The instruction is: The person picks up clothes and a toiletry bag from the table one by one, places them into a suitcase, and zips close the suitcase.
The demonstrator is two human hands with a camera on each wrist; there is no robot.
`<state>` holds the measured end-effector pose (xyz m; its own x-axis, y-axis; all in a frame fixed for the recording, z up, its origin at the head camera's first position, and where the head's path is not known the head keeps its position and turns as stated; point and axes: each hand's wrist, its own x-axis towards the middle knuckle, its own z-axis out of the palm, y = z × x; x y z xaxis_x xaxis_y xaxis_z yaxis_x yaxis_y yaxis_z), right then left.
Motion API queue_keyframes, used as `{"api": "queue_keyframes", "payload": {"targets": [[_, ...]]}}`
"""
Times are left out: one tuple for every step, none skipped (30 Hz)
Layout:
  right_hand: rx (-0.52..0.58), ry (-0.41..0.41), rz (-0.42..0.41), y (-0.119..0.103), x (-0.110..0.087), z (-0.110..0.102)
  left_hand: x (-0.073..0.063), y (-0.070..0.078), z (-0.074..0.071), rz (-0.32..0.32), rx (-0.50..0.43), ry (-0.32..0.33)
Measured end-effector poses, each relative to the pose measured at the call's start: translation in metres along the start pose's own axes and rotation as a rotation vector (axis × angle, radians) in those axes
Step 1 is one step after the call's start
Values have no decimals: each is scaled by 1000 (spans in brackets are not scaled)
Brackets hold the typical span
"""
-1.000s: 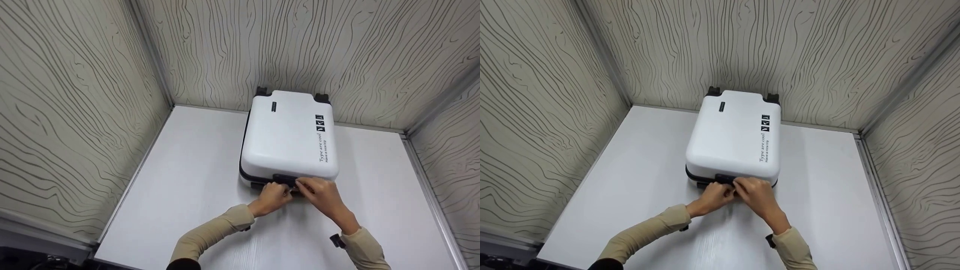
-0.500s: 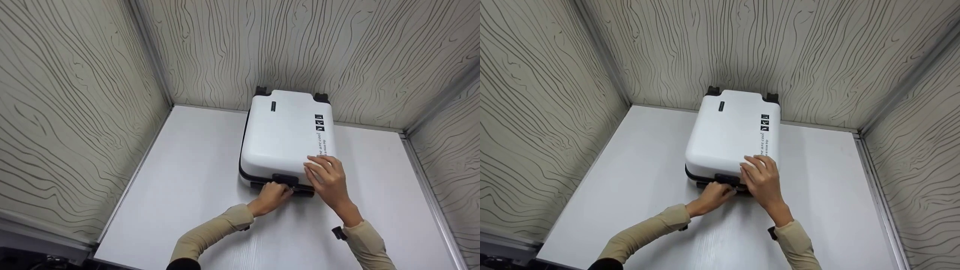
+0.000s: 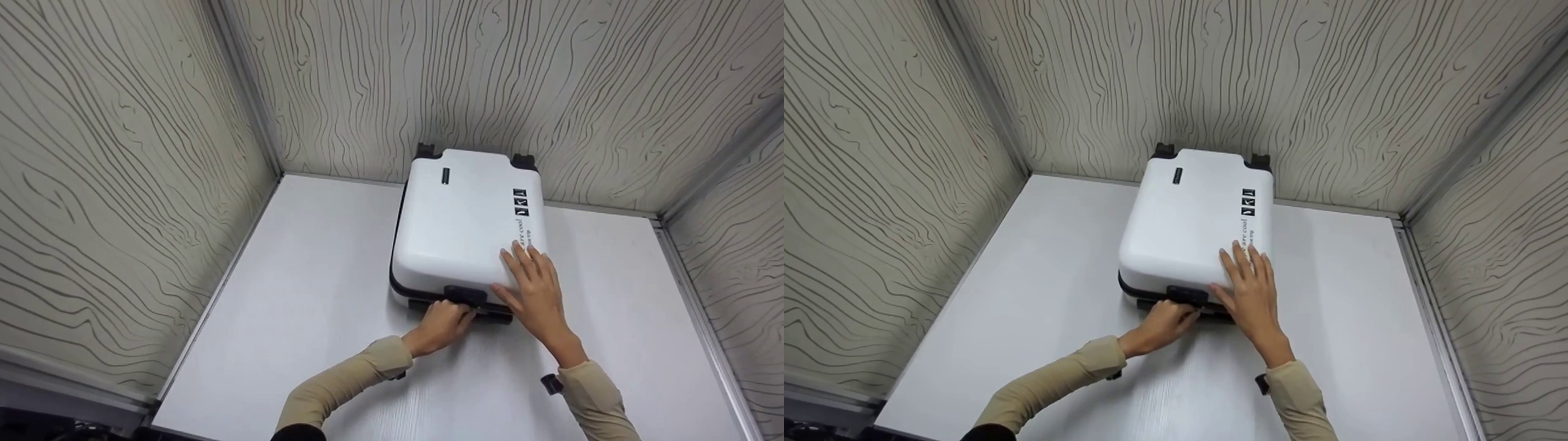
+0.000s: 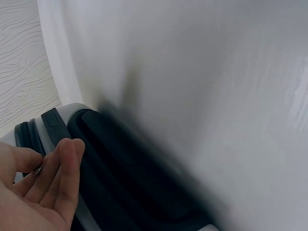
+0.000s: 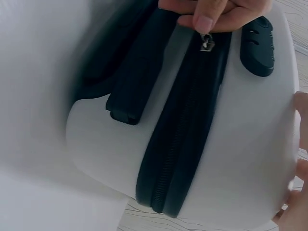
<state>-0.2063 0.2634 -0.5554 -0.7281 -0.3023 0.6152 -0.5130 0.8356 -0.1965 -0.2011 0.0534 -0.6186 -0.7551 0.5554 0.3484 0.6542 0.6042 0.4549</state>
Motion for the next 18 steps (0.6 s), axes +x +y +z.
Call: {"api": "queue_keyframes", "payload": {"targets": [[-12,-5,-4,0,0,1,0,0,0,0,-4,0],[-23,-10,-12,0,0,2,0,0,1,-1,-8,-2],[-35,-14,-25,-1,0,3,-1,0,1,0,-10,-4],[-47,-18,-38,-2,1,4,-1,-1,1,-1,-15,-7],[-55,-20,-53,-2,2,5,-1,-1,2,0,-19,-9],[-64,-22,-68,-3,3,6,0,-1,2,2,-21,-10],[-72,-22,-81,-3,5,8,0,-1,3,5,-22,-11],[-78,-20,-91,-4,6,9,0,-1,3,11,-17,-9],[-85,-17,-101,-4,7,10,0,-1,3,20,-12,-7],[-92,-13,-106,-4,7,11,-1,-1,3,28,-7,-3],[-98,-9,-110,-3,8,11,-1,-1,3,34,-1,2],[-105,-6,-111,-3,8,12,-1,-1,3,40,4,4],[-110,-3,-111,-3,8,13,-1,-1,2,43,10,4],[-114,-5,-111,-3,8,13,-1,-1,2,46,12,3],[-119,-8,-111,-2,8,13,-1,-1,1,46,11,-1],[-123,-11,-111,-2,7,14,0,0,1,45,12,-5],[-124,-12,-114,-2,7,14,0,0,0,47,12,-9],[-128,-12,-116,-1,7,14,0,0,0,48,14,-13]]}}
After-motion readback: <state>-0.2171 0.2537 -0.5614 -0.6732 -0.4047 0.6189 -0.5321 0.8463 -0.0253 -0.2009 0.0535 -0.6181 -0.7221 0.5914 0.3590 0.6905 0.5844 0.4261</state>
